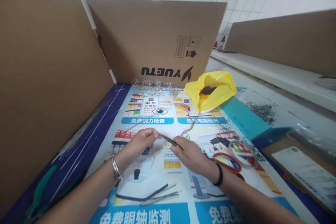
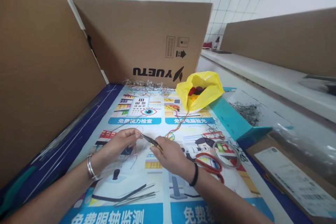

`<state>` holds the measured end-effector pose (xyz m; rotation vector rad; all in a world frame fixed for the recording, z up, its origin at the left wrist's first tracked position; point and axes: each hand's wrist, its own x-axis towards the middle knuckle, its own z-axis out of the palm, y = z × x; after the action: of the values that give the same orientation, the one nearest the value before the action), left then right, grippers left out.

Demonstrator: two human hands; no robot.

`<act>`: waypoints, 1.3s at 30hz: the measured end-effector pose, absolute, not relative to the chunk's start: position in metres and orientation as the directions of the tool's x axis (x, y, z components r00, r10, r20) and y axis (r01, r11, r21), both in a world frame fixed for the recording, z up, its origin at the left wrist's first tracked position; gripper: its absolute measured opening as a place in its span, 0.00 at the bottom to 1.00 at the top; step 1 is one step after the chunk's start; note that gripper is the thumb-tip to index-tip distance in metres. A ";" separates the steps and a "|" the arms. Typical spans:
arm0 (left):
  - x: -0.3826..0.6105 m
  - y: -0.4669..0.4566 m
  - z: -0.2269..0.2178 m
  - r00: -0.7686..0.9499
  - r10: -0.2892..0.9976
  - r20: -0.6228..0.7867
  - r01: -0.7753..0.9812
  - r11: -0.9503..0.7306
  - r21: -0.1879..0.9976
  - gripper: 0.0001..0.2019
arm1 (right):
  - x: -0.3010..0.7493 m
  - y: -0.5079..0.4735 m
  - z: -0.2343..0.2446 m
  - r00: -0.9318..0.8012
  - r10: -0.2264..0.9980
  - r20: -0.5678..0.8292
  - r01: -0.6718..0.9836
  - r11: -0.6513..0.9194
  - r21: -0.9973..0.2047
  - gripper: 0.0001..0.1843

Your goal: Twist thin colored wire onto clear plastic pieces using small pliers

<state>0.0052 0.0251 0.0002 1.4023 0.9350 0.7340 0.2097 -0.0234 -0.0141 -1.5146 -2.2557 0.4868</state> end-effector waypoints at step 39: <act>0.005 0.026 -0.002 0.406 0.913 -0.023 -0.016 0.033 0.999 0.13 | 0.214 -0.020 -0.013 -0.302 0.946 0.120 0.798 0.320 -0.510 0.13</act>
<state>0.0052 0.0262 -0.0017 1.3415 0.8942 0.8877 0.2138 -0.0199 -0.0135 -1.5465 -2.1936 0.5045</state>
